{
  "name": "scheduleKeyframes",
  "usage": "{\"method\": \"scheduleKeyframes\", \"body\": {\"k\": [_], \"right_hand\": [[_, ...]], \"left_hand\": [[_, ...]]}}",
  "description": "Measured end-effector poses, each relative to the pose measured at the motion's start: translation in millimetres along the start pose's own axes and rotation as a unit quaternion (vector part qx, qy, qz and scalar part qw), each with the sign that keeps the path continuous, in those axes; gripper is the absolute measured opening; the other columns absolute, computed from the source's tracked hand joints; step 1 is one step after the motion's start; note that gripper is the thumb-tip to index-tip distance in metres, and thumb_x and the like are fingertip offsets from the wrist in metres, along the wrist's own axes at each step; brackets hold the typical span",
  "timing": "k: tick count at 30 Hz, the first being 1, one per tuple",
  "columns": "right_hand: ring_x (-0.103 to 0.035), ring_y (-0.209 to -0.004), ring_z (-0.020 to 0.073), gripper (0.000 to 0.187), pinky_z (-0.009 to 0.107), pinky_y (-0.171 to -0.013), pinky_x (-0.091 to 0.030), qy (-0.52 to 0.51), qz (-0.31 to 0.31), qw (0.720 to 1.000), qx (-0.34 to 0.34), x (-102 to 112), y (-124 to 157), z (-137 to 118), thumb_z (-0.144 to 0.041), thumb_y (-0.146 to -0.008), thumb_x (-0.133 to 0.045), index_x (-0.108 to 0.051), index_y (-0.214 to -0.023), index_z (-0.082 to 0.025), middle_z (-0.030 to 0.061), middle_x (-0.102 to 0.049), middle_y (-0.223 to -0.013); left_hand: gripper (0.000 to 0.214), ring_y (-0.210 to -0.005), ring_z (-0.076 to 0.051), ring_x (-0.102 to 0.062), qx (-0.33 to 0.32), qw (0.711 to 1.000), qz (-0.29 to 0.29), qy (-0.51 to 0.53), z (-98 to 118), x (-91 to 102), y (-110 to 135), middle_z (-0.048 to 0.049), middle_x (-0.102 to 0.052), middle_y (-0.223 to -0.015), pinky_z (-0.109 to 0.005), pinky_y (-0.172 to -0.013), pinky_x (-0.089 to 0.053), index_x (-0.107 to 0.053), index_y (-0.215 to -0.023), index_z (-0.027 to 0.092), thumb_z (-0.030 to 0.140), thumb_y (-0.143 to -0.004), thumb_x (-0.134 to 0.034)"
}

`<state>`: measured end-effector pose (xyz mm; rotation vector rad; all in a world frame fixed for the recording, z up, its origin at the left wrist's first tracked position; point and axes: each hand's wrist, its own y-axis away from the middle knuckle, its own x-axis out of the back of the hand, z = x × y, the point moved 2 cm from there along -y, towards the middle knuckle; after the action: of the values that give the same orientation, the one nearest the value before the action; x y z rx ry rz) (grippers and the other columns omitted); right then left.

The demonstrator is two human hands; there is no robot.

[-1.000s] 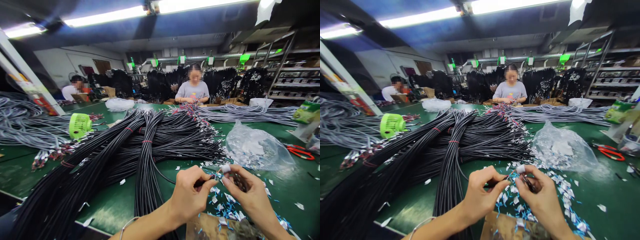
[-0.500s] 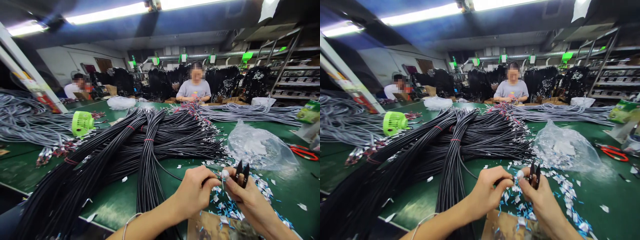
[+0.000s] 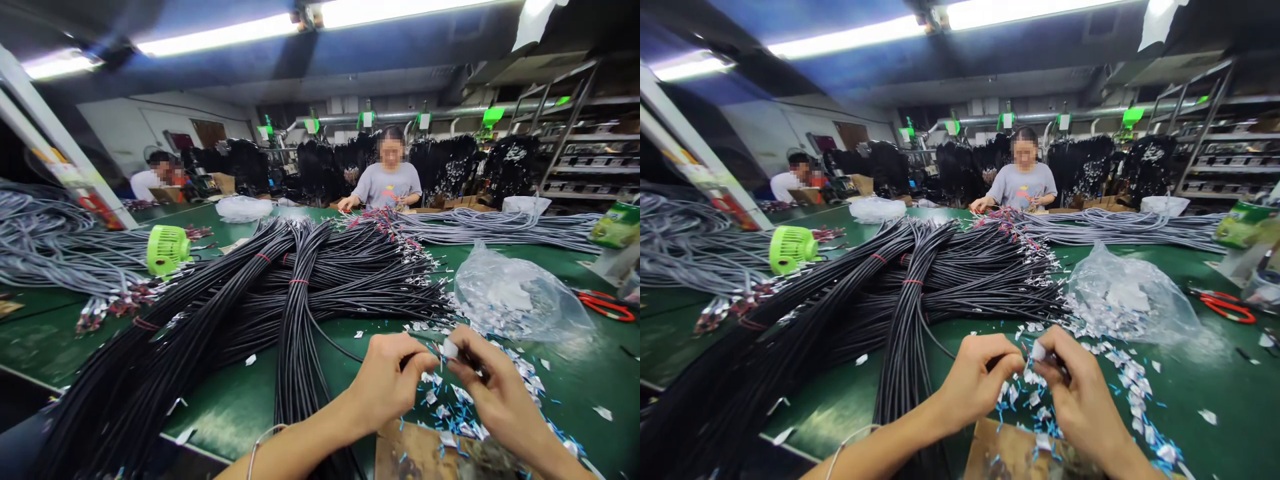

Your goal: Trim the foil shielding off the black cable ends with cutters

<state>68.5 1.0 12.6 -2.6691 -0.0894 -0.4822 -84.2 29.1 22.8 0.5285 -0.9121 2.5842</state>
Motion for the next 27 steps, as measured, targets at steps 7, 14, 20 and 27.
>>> {"method": "scheduleKeyframes", "body": {"k": [7,14,20,27], "right_hand": [[-0.041,-0.061,0.0132,0.011,0.023,-0.055,-0.034,0.16,0.125,0.978,0.05,10.1,-2.0,-1.4,-0.021,-0.09,-0.047,-0.046,-0.08,-0.022,-0.0026,-0.044,-0.069],[-0.042,-0.057,0.0131,0.019,0.023,-0.05,-0.035,0.08,0.079,0.994,0.012,16.3,-3.3,-3.8,-0.038,-0.085,-0.059,-0.054,-0.078,-0.021,-0.0017,-0.047,-0.067],[-0.026,-0.047,0.0083,0.032,0.02,-0.041,-0.023,-0.181,0.002,0.973,-0.146,-5.0,1.4,-0.5,-0.05,-0.079,-0.062,-0.054,-0.086,-0.02,-0.0063,-0.034,-0.059],[-0.043,-0.053,0.0128,0.019,0.023,-0.047,-0.036,0.043,0.21,0.977,-0.016,39.6,-7.3,8.6,-0.038,-0.082,-0.061,-0.055,-0.081,-0.02,-0.0025,-0.047,-0.063]], "left_hand": [[0.031,-0.048,-0.008,-0.045,0.016,1.0,-0.012,0.016,3.3,1.5,1.4,0.0009,-0.053,-0.05,-0.02,-0.05,-0.031,-0.061,-0.056,0.011,0.013,-0.085,-0.05],[0.033,-0.045,-0.009,-0.043,0.036,0.999,-0.002,0.03,4.4,3.7,3.4,0.0008,-0.051,-0.047,-0.02,-0.047,-0.029,-0.062,-0.056,0.011,0.017,-0.086,-0.049],[0.026,-0.055,-0.012,-0.051,-0.019,1.0,-0.007,0.013,3.2,1.8,-0.5,-0.0038,-0.062,-0.06,-0.022,-0.055,-0.036,-0.066,-0.065,0.011,0.016,-0.085,-0.05],[0.024,-0.051,-0.01,-0.045,0.014,1.0,0.009,0.007,2.9,0.8,0.9,-0.002,-0.059,-0.056,-0.022,-0.051,-0.031,-0.065,-0.061,0.011,0.016,-0.082,-0.053]]}}
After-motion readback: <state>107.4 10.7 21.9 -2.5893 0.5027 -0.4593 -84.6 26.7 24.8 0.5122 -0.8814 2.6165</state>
